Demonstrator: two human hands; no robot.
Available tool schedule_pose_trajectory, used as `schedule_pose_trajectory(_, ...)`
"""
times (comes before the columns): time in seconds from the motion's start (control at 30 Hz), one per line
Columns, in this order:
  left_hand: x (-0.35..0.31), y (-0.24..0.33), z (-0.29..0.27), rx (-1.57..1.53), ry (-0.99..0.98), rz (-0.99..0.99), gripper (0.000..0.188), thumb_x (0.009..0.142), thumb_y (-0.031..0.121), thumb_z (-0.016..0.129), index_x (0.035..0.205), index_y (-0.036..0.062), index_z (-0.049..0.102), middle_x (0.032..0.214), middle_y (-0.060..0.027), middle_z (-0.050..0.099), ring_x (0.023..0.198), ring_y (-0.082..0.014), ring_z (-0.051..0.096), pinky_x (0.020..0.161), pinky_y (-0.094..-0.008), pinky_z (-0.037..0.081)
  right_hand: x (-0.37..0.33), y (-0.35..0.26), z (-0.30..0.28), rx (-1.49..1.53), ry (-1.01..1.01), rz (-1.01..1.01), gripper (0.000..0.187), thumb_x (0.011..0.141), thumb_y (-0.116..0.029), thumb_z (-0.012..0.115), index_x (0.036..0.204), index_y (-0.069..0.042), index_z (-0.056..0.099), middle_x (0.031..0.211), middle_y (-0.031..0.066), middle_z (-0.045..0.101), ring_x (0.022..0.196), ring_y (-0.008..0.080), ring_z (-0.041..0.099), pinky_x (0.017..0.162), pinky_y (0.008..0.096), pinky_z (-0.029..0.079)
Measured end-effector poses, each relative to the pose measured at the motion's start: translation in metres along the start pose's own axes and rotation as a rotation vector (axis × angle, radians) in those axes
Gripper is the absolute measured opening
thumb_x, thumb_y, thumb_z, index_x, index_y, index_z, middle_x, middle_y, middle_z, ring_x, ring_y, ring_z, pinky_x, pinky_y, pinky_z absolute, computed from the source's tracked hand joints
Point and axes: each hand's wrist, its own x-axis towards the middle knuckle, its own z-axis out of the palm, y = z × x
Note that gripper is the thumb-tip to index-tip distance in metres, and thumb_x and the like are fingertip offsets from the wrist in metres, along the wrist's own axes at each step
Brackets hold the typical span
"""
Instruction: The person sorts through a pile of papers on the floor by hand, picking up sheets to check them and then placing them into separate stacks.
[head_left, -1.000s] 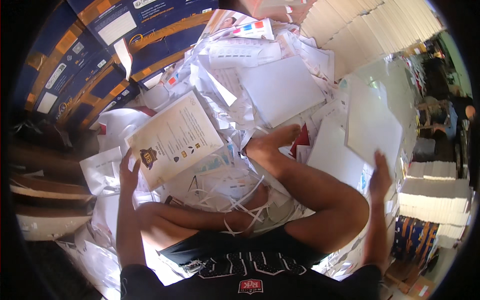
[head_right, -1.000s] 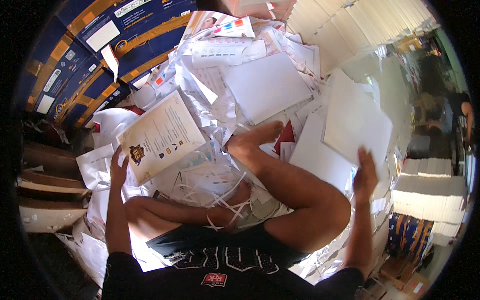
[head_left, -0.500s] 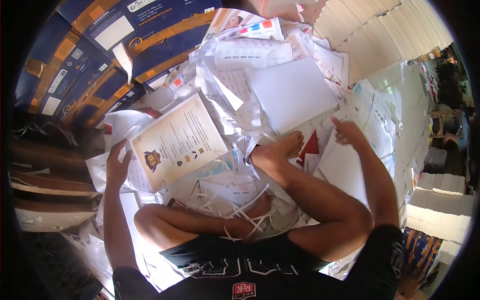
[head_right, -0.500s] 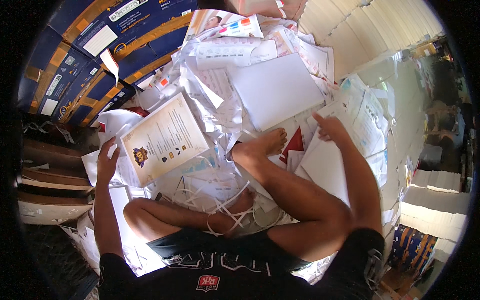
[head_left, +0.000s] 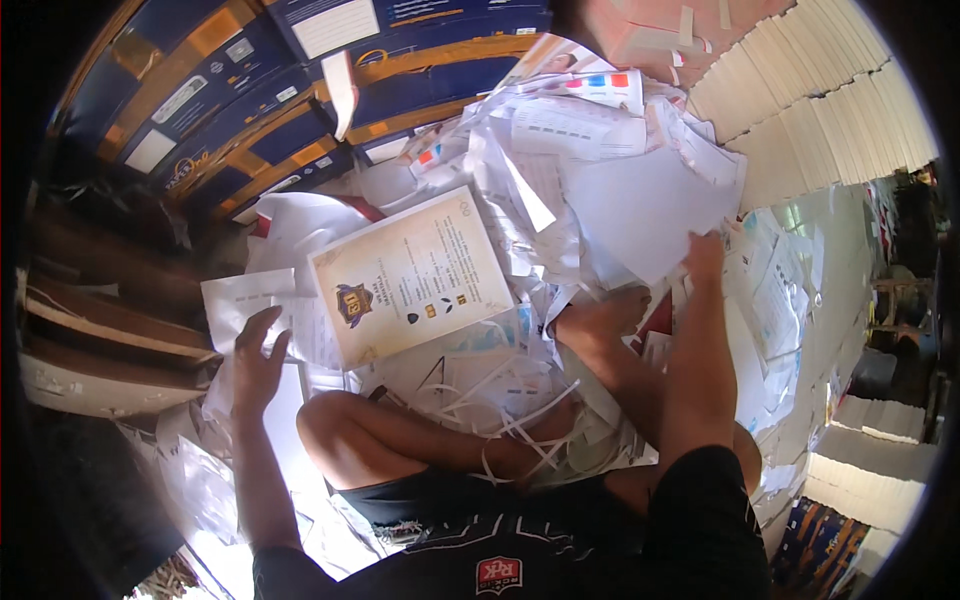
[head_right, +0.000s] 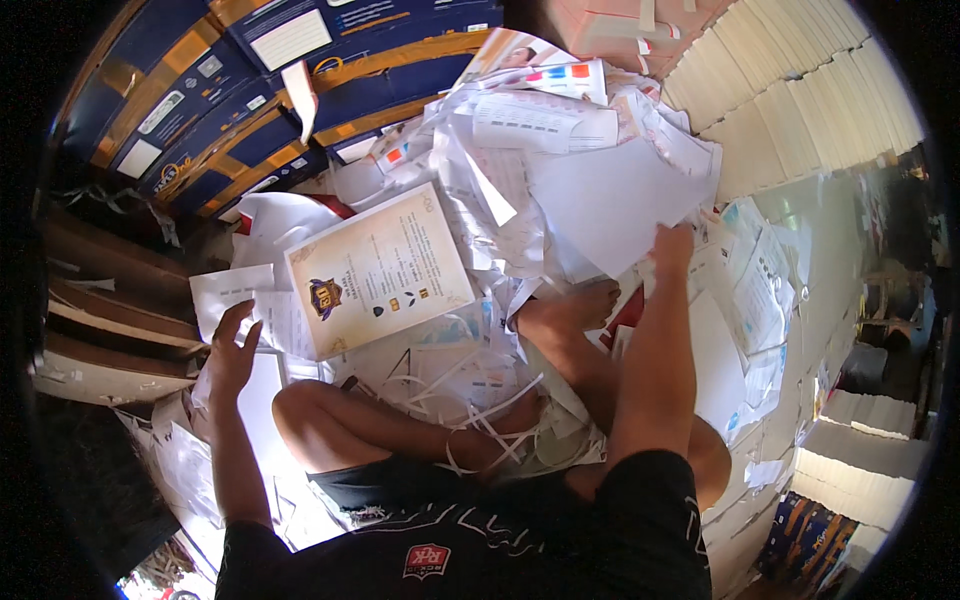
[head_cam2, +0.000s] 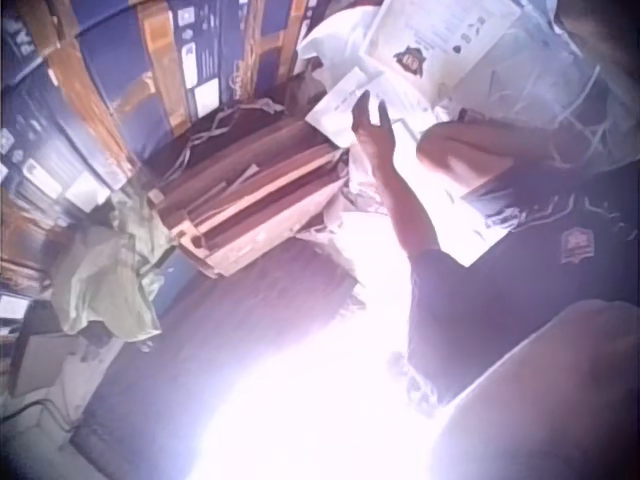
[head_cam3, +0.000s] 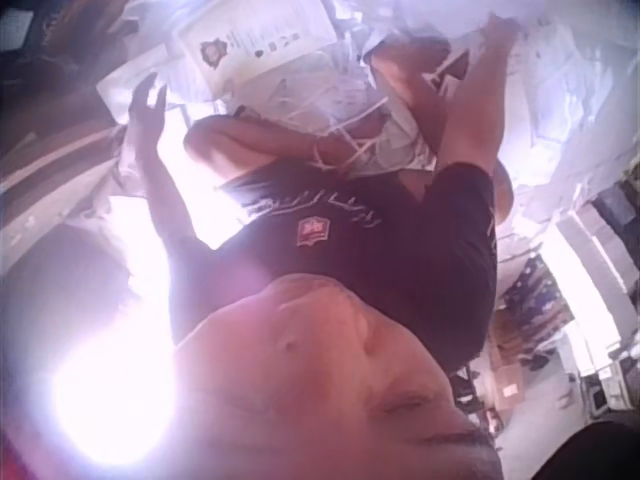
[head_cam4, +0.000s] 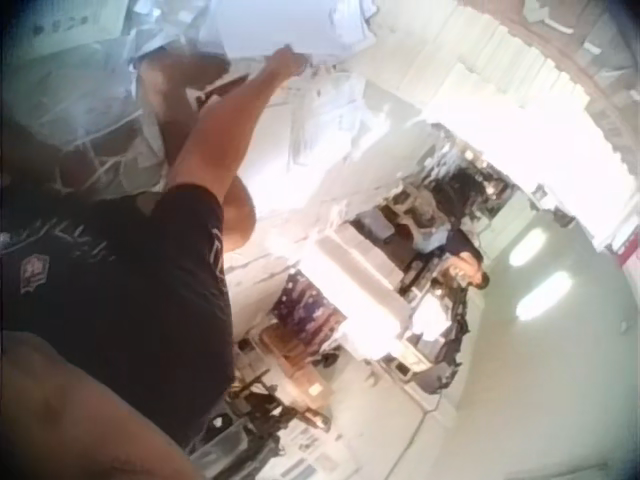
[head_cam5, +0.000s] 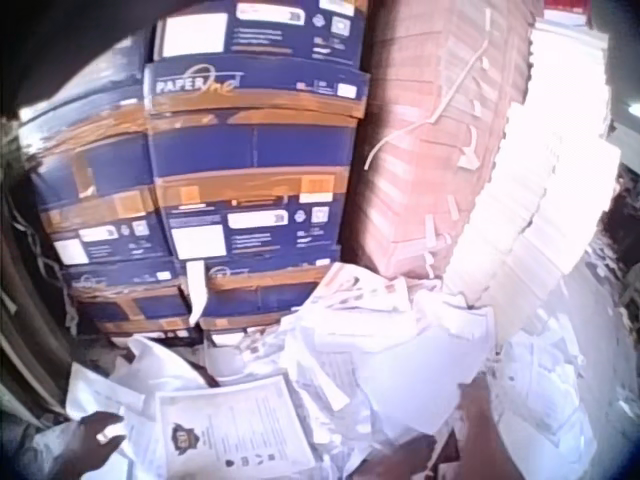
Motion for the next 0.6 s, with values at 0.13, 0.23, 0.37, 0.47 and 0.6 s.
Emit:
schedule_pose_trajectory(0.13,-0.006,0.04,-0.011,-0.184,0.08,0.015,0.037,0.085,0.007,0.069,0.121,0.0007,0.061,0.122,-0.0172,0.062,0.114,-0.0305,0.06,0.096,-0.0377,0.047,-0.104,-0.154,-0.083,0.521,-0.19,-0.342,0.044,0.089,0.002,0.048,0.133,0.002,0.05,0.116,0.0135,0.064,0.103,0.0185,0.06,0.093,0.0297,0.045)
schedule_pose_trajectory(0.23,0.014,0.124,-0.009,-0.345,0.257,0.198,0.049,0.084,0.008,0.071,0.13,0.0009,0.055,0.125,-0.0184,0.061,0.12,-0.0313,0.056,0.102,-0.0371,0.043,-0.169,-0.209,-0.147,0.267,-0.526,-0.529,0.027,0.092,-0.003,0.052,0.117,-0.001,0.062,0.095,0.0077,0.068,0.087,0.0139,0.062,0.081,0.0304,0.048)
schedule_pose_trajectory(0.37,0.0,0.173,-0.041,-0.471,0.003,0.221,0.046,0.087,0.013,0.069,0.129,-0.0013,0.054,0.12,-0.0203,0.063,0.114,-0.0315,0.06,0.095,-0.0377,0.046,-0.237,-0.277,-0.122,0.018,-0.773,-1.018,0.023,0.088,-0.007,0.058,0.109,-0.002,0.062,0.084,0.0214,0.064,0.082,0.0351,0.064,0.074,0.0392,0.049)
schedule_pose_trajectory(0.47,-0.021,0.156,-0.044,-0.724,-0.102,-0.001,0.029,0.093,0.012,0.064,0.118,-0.0036,0.058,0.101,-0.0168,0.069,0.095,-0.0193,0.066,0.081,-0.0311,0.051,-0.264,-0.297,-0.08,0.133,-0.444,-1.128,0.031,0.086,-0.013,0.065,0.115,-0.004,0.062,0.092,0.0161,0.063,0.081,0.0354,0.063,0.073,0.0418,0.049)
schedule_pose_trajectory(0.6,-0.052,0.167,-0.043,-0.995,-0.021,-0.154,0.023,0.094,0.008,0.061,0.113,-0.0052,0.06,0.09,-0.0072,0.069,0.083,-0.0106,0.062,0.072,-0.0258,0.051,-0.345,-0.332,-0.04,0.423,-0.184,-1.327,0.036,0.081,-0.018,0.075,0.112,-0.005,0.063,0.091,0.0102,0.059,0.076,0.0279,0.062,0.065,0.0381,0.05)
